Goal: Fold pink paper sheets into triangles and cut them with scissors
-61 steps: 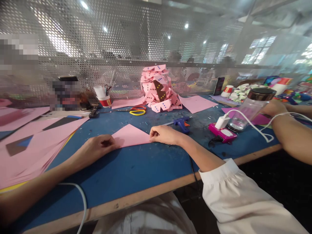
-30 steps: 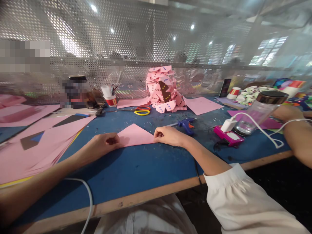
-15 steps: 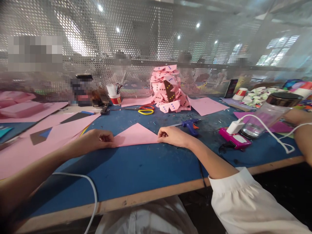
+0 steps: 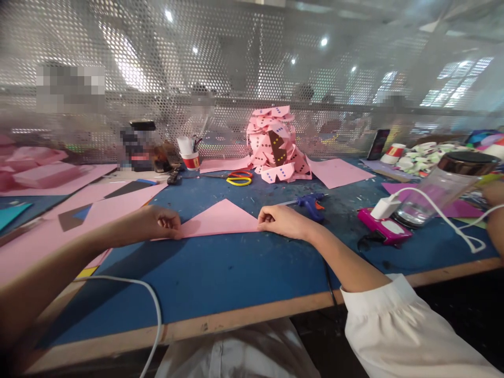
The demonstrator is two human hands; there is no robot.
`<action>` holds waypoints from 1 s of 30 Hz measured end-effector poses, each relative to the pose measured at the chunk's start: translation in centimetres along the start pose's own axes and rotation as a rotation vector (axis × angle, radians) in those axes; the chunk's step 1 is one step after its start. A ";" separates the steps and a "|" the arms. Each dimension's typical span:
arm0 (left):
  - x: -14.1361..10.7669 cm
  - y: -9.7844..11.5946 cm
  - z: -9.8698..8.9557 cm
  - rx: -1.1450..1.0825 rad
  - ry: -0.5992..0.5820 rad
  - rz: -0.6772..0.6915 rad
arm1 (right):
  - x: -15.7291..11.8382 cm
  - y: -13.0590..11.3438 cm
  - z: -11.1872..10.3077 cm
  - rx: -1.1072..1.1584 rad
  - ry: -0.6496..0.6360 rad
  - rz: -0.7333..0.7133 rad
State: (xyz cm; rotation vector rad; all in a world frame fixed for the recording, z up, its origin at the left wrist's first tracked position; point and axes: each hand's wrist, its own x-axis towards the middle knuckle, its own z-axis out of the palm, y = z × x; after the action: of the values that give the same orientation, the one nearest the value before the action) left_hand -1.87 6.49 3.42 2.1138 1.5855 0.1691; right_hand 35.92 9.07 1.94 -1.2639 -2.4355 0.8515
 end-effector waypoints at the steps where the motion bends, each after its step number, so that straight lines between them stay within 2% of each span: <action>1: 0.0 -0.2 -0.1 0.004 -0.002 0.005 | 0.0 0.0 0.0 0.000 0.001 -0.001; 6: -0.2 -1.0 -0.7 -0.010 -0.050 0.023 | 0.0 0.1 0.0 -0.001 0.002 -0.013; 10: -0.5 -0.8 -1.0 0.005 -0.060 0.033 | 0.1 0.2 0.0 0.003 0.000 -0.014; 16: -1.0 -0.3 -1.2 0.030 -0.055 0.055 | 0.0 0.2 0.0 0.002 -0.004 0.000; 30: -1.7 -1.5 -1.5 0.015 -0.016 0.064 | 0.1 0.0 0.0 0.010 -0.003 0.000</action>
State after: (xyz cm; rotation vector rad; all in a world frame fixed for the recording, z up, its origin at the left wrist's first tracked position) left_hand -4.30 5.67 4.42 2.1735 1.5158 0.1614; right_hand 35.90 9.12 1.88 -1.2598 -2.4310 0.8645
